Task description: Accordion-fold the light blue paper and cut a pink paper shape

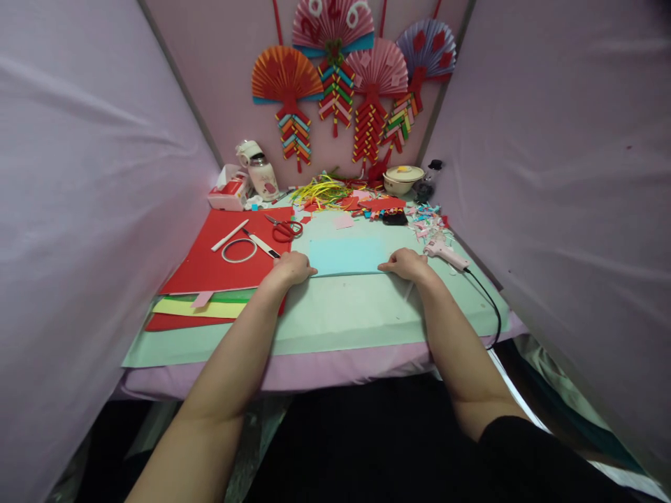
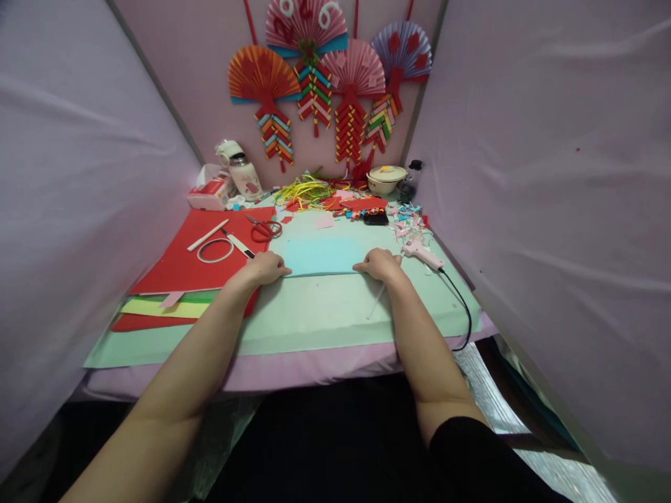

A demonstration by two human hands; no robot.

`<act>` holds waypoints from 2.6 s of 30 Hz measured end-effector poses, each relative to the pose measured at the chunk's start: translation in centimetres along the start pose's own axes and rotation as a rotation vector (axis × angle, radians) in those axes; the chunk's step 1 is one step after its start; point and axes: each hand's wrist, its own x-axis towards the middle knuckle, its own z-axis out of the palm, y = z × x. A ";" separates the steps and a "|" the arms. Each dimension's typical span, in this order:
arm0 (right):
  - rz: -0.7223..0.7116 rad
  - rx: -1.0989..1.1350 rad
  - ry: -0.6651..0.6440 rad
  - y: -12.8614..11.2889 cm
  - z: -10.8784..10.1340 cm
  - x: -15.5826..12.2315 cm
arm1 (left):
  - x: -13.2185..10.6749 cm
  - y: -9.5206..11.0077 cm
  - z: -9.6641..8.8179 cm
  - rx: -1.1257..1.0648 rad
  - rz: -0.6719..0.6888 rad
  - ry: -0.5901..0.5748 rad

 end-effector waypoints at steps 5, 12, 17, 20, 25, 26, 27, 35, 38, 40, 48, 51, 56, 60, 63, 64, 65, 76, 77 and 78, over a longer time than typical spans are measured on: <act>-0.009 -0.037 0.011 0.0 0.2 0.1 | -0.2 0.3 -0.2 0.035 -0.006 -0.011; -0.010 -0.045 0.015 0.1 0.4 0.3 | -0.3 0.5 -0.2 0.047 -0.001 -0.012; -0.016 -0.015 0.015 0.3 0.4 0.3 | -0.2 -0.2 0.0 -0.010 -0.003 0.004; -0.027 0.004 0.016 0.3 0.4 0.2 | -0.3 -0.6 0.3 -0.096 0.051 0.068; -0.028 -0.002 0.015 0.2 0.4 0.2 | -0.1 0.5 0.9 -0.313 0.250 0.138; -0.030 -0.003 0.017 0.2 0.4 0.2 | 0.0 1.0 1.0 -0.325 0.268 0.122; -0.033 -0.003 0.019 0.2 0.5 0.1 | 0.1 1.6 1.2 -0.323 0.276 0.108; -0.097 0.043 0.109 -0.3 -0.3 -1.2 | -0.3 3.1 1.7 -0.328 0.250 0.116; -0.225 0.084 0.119 -1.6 -0.5 -1.6 | -0.4 3.1 1.6 -0.323 0.247 0.119; -0.305 0.091 0.059 -2.8 -0.3 -1.6 | -0.5 3.2 1.5 -0.317 0.232 0.118; -0.234 0.001 -0.032 -5.1 0.9 -1.0 | -0.3 3.4 1.3 -0.259 0.178 0.110; -0.184 -0.038 -0.074 -5.2 0.5 -0.7 | 0.0 3.3 1.3 -0.204 0.129 0.114; -0.139 -0.116 -0.110 -5.7 -0.2 -0.1 | 0.4 3.1 1.1 -0.100 0.042 0.120; -0.129 -0.140 -0.113 -5.3 -0.5 -0.1 | 0.5 2.9 1.1 -0.090 0.000 0.106; -0.120 -0.163 -0.118 -4.6 -0.8 -0.1 | 0.7 2.8 1.2 -0.069 -0.003 0.119; -0.114 -0.169 -0.123 -4.3 -0.9 -0.1 | 0.7 2.8 1.2 -0.060 -0.002 0.120; -0.107 -0.173 -0.127 -4.1 -1.0 0.0 | 0.8 2.7 1.2 -0.053 -0.002 0.116; -0.122 -0.179 -0.178 -3.4 -1.7 0.3 | 0.4 2.4 0.3 -0.041 -0.018 0.060; -0.130 -0.190 -0.168 -3.3 -1.7 0.3 | 0.3 2.3 0.3 -0.041 -0.020 0.063; -0.139 -0.201 -0.156 -3.2 -1.6 0.3 | 0.1 2.3 0.3 -0.041 -0.021 0.064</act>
